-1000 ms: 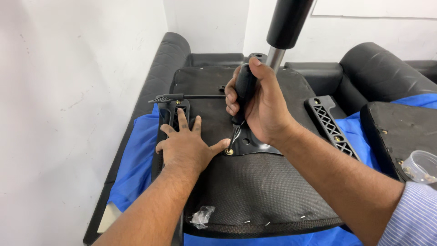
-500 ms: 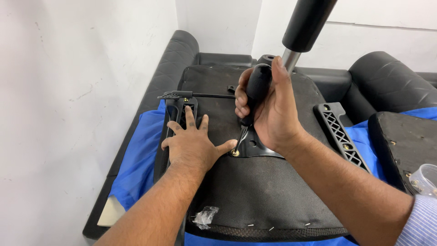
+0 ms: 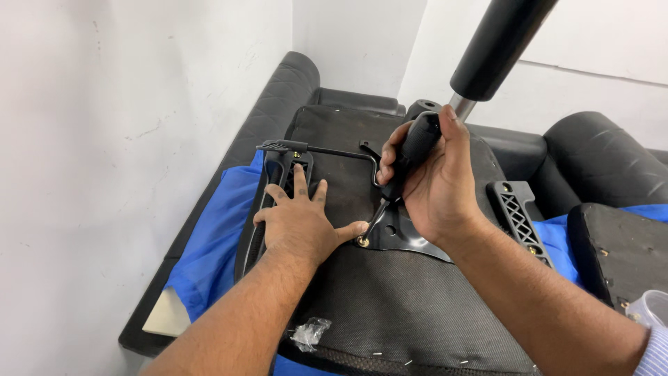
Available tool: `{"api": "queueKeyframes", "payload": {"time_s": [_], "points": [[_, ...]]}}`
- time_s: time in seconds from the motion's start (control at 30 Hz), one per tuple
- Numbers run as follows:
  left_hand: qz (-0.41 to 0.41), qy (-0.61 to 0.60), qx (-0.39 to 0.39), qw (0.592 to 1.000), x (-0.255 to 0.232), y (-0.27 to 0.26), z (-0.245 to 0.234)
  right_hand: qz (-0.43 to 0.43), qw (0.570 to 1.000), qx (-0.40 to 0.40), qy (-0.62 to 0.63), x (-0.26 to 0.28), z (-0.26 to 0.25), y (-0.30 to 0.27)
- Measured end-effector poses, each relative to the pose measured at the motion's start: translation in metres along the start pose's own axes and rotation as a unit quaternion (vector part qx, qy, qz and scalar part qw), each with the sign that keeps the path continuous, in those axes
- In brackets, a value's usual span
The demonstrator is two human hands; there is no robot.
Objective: The person uses a screwdriver to tighten screws into a black metal base attached to a vertical pole on an overturned chair. The person holds the base steady with one hand while turning the screwdriver with the other to secure the assembly.
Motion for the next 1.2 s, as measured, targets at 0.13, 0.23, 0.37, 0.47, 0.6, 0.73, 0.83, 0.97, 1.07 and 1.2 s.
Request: {"api": "queueKeyframes", "payload": {"time_s": [0.13, 0.23, 0.37, 0.47, 0.6, 0.73, 0.83, 0.97, 1.07, 1.2], "points": [[-0.001, -0.001, -0.007, 1.0, 0.0, 0.001, 0.0, -0.001, 1.0, 0.006, 0.004, -0.003, -0.003, 0.001], [0.0, 0.0, -0.01, 1.0, 0.0, 0.0, 0.0, -0.003, 1.0, 0.009, 0.003, -0.004, -0.004, 0.001], [-0.001, 0.001, -0.005, 1.0, 0.0, -0.001, -0.001, -0.016, 0.999, 0.012, -0.034, -0.004, -0.004, 0.004], [0.0, 0.001, -0.006, 1.0, 0.0, -0.002, -0.001, -0.019, 0.999, -0.001, -0.04, -0.005, -0.006, 0.006], [0.004, 0.012, -0.016, 1.0, 0.0, -0.004, -0.003, -0.007, 1.0, -0.003, -0.028, -0.007, -0.009, 0.01], [0.001, 0.002, -0.01, 1.0, 0.0, -0.003, -0.002, -0.01, 1.0, -0.003, -0.016, -0.004, -0.009, 0.009], [0.0, -0.004, -0.015, 1.0, 0.0, -0.002, 0.0, -0.012, 0.999, -0.022, -0.032, -0.001, -0.007, 0.005], [-0.003, -0.005, -0.019, 1.0, 0.001, 0.0, 0.0, -0.012, 0.997, -0.054, -0.056, 0.002, -0.005, -0.001], [-0.004, -0.002, -0.014, 1.0, 0.0, 0.0, 0.002, -0.008, 0.998, -0.049, -0.031, 0.002, -0.004, -0.006], [-0.005, 0.003, -0.014, 1.0, -0.001, -0.001, 0.0, -0.035, 0.999, -0.04, -0.012, 0.002, -0.009, -0.01]]}}
Point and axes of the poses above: each hand's wrist, its own y-axis towards the middle knuckle, its own z-axis out of the palm, x = y × z, the point moved 5 cm from there along y, towards the middle knuckle, and after that the axes turned 13 degrees about y, right-handed, at the moved point
